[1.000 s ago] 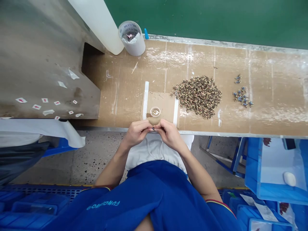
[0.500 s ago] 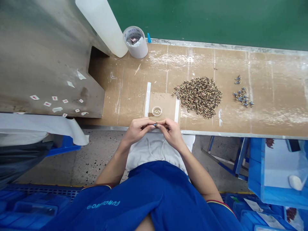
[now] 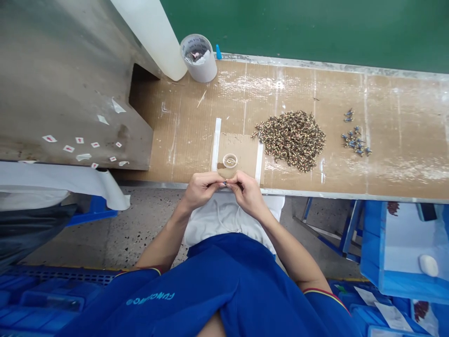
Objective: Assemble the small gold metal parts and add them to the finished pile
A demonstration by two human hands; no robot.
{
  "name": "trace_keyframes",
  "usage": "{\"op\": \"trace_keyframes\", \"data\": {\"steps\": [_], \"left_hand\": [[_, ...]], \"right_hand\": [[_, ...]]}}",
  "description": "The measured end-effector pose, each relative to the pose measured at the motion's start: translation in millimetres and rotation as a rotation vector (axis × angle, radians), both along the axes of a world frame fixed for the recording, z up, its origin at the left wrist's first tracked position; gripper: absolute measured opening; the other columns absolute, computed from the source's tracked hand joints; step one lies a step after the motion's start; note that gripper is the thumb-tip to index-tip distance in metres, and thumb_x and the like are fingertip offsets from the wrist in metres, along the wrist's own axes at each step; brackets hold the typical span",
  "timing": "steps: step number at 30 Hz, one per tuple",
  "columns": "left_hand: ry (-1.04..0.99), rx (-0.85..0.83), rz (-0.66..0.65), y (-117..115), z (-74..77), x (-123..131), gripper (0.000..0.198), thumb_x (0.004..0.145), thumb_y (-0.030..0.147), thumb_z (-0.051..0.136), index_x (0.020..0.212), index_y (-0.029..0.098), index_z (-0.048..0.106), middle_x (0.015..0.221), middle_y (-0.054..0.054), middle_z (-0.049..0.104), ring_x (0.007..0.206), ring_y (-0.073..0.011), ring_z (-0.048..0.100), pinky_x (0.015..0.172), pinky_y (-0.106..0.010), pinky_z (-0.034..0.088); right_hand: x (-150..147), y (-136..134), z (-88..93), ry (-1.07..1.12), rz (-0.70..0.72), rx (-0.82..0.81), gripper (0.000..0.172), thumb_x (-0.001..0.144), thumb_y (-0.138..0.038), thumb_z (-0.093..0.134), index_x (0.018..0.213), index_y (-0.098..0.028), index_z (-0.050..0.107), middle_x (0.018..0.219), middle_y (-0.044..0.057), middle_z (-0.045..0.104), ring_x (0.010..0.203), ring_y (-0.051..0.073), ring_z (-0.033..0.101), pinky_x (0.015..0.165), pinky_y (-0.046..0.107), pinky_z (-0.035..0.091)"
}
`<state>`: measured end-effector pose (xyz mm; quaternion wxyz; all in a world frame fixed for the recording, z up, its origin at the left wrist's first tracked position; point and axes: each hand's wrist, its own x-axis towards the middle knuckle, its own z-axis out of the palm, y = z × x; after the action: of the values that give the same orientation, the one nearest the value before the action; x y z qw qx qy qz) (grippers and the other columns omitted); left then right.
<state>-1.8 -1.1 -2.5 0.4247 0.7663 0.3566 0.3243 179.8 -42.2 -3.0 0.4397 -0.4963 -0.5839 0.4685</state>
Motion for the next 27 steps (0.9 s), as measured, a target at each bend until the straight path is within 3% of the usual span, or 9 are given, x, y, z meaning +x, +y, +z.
{"op": "trace_keyframes", "data": {"steps": [8,12,19,23,27], "left_hand": [[-0.032,-0.047,0.008,1.2,-1.4,0.1,0.025,0.095,0.024,0.057,0.076,0.015,0.071,0.068,-0.003,0.068,0.062,-0.0127,0.061,0.061,-0.022,0.045],[-0.029,-0.12,0.036,2.7,-0.1,0.6,0.029,0.095,0.031,0.057,0.075,0.015,0.071,0.066,-0.003,0.066,0.06,-0.0123,0.058,0.059,-0.022,0.044],[-0.085,-0.269,0.097,3.8,4.1,-0.6,0.037,0.087,0.049,0.065,0.088,0.014,0.077,0.079,-0.007,0.073,0.061,-0.0129,0.06,0.055,-0.022,0.047],[-0.136,-0.333,0.169,4.5,2.8,-4.9,0.051,0.087,0.062,0.061,0.088,0.013,0.076,0.069,-0.005,0.069,0.053,-0.0111,0.057,0.049,-0.02,0.045],[-0.109,-0.434,0.16,12.3,-0.5,-9.7,0.058,0.085,0.067,0.061,0.091,0.012,0.076,0.073,-0.007,0.07,0.054,-0.0117,0.059,0.048,-0.02,0.047]], "right_hand": [[-6.7,0.6,-3.5,0.011,-0.06,-0.058,0.026,0.092,-0.041,0.062,0.077,-0.021,0.057,0.075,0.001,0.062,0.068,0.015,0.058,0.064,0.027,0.045],[-5.0,4.1,-2.4,0.066,-0.064,-0.131,0.029,0.087,-0.048,0.065,0.081,-0.021,0.059,0.076,0.003,0.067,0.067,0.016,0.061,0.062,0.027,0.047],[-13.9,5.0,2.1,0.174,-0.161,-0.192,0.035,0.078,-0.055,0.069,0.079,-0.021,0.062,0.069,0.001,0.068,0.062,0.016,0.061,0.059,0.028,0.048],[-10.4,7.1,9.5,0.202,-0.282,-0.153,0.043,0.076,-0.063,0.069,0.076,-0.021,0.062,0.067,0.001,0.069,0.059,0.016,0.063,0.057,0.028,0.05],[34.2,10.5,18.2,0.152,-0.532,-0.082,0.044,0.076,-0.063,0.069,0.077,-0.019,0.064,0.07,0.003,0.071,0.062,0.017,0.065,0.06,0.029,0.052]]}}
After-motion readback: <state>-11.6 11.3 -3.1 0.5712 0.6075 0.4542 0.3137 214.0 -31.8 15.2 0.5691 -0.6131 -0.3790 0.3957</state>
